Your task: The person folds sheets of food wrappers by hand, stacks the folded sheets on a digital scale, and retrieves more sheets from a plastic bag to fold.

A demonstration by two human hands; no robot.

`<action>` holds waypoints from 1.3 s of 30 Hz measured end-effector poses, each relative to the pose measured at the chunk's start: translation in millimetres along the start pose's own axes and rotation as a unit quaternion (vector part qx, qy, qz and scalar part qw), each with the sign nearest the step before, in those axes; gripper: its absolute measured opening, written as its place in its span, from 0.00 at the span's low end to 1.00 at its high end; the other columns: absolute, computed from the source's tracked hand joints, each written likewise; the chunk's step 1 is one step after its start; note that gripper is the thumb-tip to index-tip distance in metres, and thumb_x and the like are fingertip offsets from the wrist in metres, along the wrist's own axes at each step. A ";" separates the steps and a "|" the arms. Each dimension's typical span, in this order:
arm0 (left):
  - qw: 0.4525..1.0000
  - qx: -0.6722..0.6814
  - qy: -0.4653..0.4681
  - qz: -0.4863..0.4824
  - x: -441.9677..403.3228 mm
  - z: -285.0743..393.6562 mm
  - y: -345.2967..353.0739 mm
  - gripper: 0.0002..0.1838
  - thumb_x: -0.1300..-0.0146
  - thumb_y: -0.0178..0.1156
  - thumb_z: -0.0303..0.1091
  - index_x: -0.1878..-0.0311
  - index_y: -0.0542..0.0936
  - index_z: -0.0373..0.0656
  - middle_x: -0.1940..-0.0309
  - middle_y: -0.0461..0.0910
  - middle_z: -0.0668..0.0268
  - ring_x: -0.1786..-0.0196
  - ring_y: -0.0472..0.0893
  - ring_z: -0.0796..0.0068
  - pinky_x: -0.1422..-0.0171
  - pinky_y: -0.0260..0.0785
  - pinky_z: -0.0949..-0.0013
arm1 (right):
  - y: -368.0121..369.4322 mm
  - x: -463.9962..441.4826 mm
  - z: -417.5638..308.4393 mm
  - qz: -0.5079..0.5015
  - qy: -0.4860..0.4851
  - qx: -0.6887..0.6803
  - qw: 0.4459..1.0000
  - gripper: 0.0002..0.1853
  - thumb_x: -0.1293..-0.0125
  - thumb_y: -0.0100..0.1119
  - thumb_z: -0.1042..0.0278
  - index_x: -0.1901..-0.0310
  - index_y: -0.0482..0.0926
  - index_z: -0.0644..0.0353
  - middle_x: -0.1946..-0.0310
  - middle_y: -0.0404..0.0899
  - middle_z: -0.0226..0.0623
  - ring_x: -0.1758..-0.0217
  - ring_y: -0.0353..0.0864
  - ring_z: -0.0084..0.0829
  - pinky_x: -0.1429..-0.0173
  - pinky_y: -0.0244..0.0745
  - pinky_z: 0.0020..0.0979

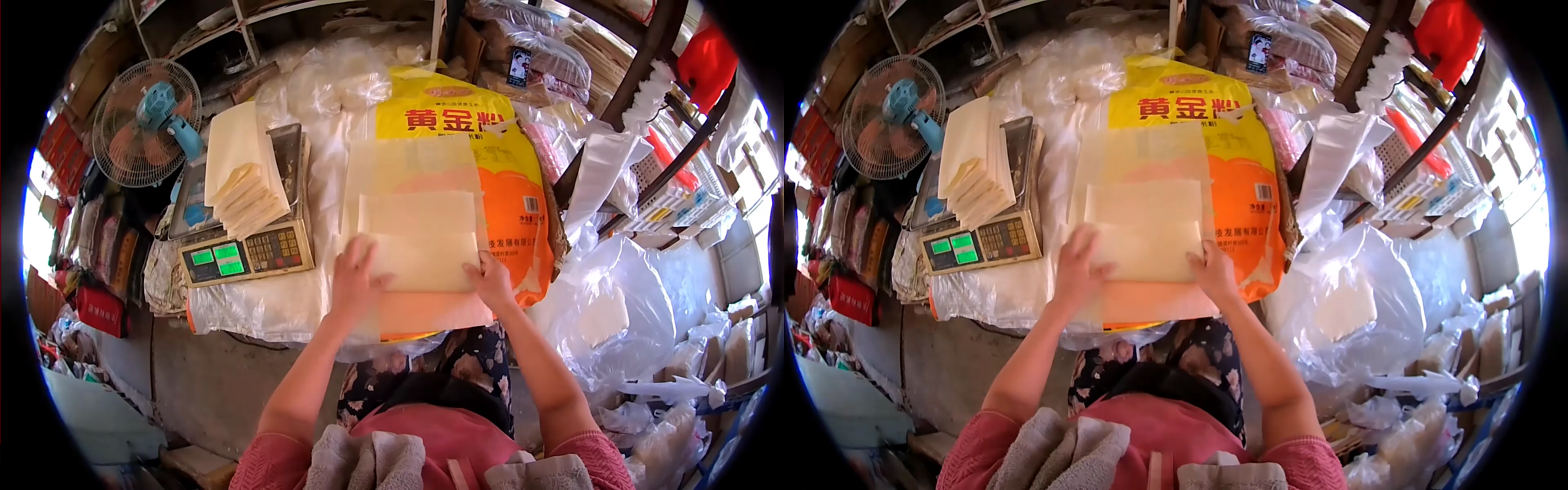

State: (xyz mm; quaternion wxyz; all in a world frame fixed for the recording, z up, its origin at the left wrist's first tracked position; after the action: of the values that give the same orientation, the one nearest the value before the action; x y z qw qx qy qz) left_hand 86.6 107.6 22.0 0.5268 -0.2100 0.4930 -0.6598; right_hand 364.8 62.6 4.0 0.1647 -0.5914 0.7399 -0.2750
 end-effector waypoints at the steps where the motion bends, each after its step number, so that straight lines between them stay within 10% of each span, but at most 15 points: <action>1: 0.997 -0.030 0.047 -0.045 1.2 8.6 4.8 0.39 0.42 0.62 0.56 0.31 0.65 0.44 0.30 0.58 0.53 0.26 0.55 0.55 0.24 0.44 0.47 | -1.6 2.9 -9.4 0.013 -0.013 0.045 0.999 0.25 0.38 0.62 0.65 0.41 0.69 0.64 0.57 0.79 0.46 0.54 0.78 0.34 0.49 0.71 0.32; 6: 0.986 -0.117 0.092 -0.077 0.9 17.2 4.2 0.38 0.45 0.62 0.57 0.35 0.69 0.45 0.31 0.60 0.55 0.26 0.56 0.57 0.24 0.42 0.45 | -12.0 14.2 -68.6 0.040 -0.245 0.266 0.931 0.47 0.46 0.69 0.58 0.28 0.52 0.54 0.28 0.53 0.49 0.25 0.52 0.48 0.26 0.54 0.43; 9: 0.984 -0.102 0.138 -0.054 -8.4 1.7 3.5 0.29 0.45 0.65 0.48 0.42 0.74 0.45 0.38 0.70 0.59 0.32 0.66 0.62 0.25 0.45 0.46 | -6.7 12.9 -58.4 -0.160 -0.212 0.336 0.904 0.51 0.51 0.73 0.54 0.28 0.53 0.53 0.25 0.42 0.44 0.22 0.41 0.46 0.22 0.46 0.42; 13: 0.996 0.036 0.062 -0.045 -31.5 -25.9 -18.8 0.16 0.49 0.68 0.34 0.56 0.80 0.42 0.60 0.83 0.68 0.53 0.81 0.71 0.37 0.64 0.59 | -24.9 -8.5 -39.4 -0.133 -0.343 0.202 0.908 0.41 0.49 0.71 0.48 0.36 0.67 0.57 0.36 0.67 0.49 0.30 0.63 0.44 0.29 0.58 0.44; 16: 0.946 0.276 -0.156 -0.067 -55.0 -37.0 -29.1 0.18 0.48 0.68 0.32 0.54 0.77 0.38 0.67 0.83 0.62 0.67 0.82 0.72 0.62 0.73 0.71 | -41.4 -35.4 -35.6 -0.101 -0.101 -0.002 0.990 0.28 0.44 0.66 0.47 0.49 0.77 0.59 0.57 0.82 0.47 0.50 0.80 0.44 0.46 0.73 0.41; 19: 0.921 0.350 -0.151 0.083 -87.8 -57.6 1.3 0.23 0.47 0.68 0.36 0.49 0.75 0.39 0.66 0.83 0.60 0.66 0.82 0.69 0.59 0.74 0.69 | -32.3 -70.0 -24.6 0.019 -0.040 0.085 0.995 0.22 0.38 0.61 0.46 0.59 0.78 0.61 0.72 0.82 0.44 0.67 0.81 0.46 0.60 0.74 0.40; 23: 0.992 -0.024 -0.061 0.108 -110.9 -12.6 19.5 0.38 0.42 0.63 0.53 0.32 0.65 0.45 0.33 0.64 0.52 0.31 0.65 0.59 0.32 0.59 0.50 | -26.6 -86.7 -46.2 0.017 0.050 0.169 0.984 0.23 0.35 0.56 0.47 0.51 0.75 0.60 0.58 0.81 0.48 0.59 0.81 0.46 0.56 0.75 0.42; 24: 0.993 -0.003 -0.109 -0.055 -115.1 -11.5 37.9 0.41 0.39 0.56 0.60 0.28 0.60 0.48 0.26 0.51 0.55 0.23 0.49 0.60 0.25 0.42 0.44 | -25.7 -89.8 -52.4 0.026 0.041 0.199 0.979 0.25 0.35 0.57 0.48 0.47 0.72 0.60 0.54 0.79 0.47 0.56 0.80 0.45 0.53 0.74 0.42; 26: 0.993 -0.060 -0.092 -0.044 -110.5 -7.3 48.7 0.40 0.37 0.52 0.62 0.28 0.60 0.49 0.25 0.52 0.56 0.23 0.48 0.60 0.24 0.38 0.45 | -23.1 -94.0 -60.9 0.041 0.026 0.258 0.965 0.31 0.35 0.58 0.50 0.37 0.67 0.60 0.46 0.75 0.47 0.48 0.78 0.44 0.46 0.72 0.40; 29: 0.992 -0.078 -0.086 -0.048 -106.6 -4.5 52.0 0.38 0.35 0.47 0.63 0.27 0.60 0.50 0.25 0.49 0.57 0.22 0.46 0.62 0.22 0.33 0.47 | -7.4 -91.8 -78.5 0.116 -0.245 0.351 0.896 0.33 0.32 0.53 0.53 0.29 0.57 0.55 0.31 0.58 0.46 0.31 0.62 0.47 0.29 0.56 0.46; 35: 0.996 -0.006 -0.088 0.013 -103.3 -10.0 50.9 0.38 0.39 0.58 0.54 0.29 0.62 0.47 0.26 0.51 0.54 0.24 0.50 0.59 0.23 0.39 0.48 | 23.8 -89.1 -48.8 0.072 -0.259 0.389 0.881 0.28 0.28 0.42 0.50 0.29 0.58 0.50 0.27 0.51 0.45 0.23 0.45 0.47 0.25 0.40 0.56; 39: 0.943 0.232 -0.181 0.153 -59.8 -9.9 39.4 0.40 0.46 0.67 0.40 0.32 0.62 0.40 0.30 0.57 0.49 0.27 0.56 0.58 0.25 0.48 0.53 | 21.7 -86.2 -67.1 0.053 -0.135 0.373 0.916 0.24 0.28 0.41 0.50 0.37 0.68 0.55 0.34 0.64 0.47 0.30 0.58 0.48 0.27 0.44 0.58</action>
State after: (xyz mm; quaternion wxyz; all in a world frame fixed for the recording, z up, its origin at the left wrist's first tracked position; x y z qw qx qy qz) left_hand 119.2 167.5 -2.1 0.7360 -0.1203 0.2486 -0.6181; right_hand 330.8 163.3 37.2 0.4862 -0.4783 0.5843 -0.4398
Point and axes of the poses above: each hand's wrist, its own x-axis away from the middle knuckle, its own y-axis out of the palm, z = x × y, the point moved 5 cm from there along -x, towards the middle knuckle
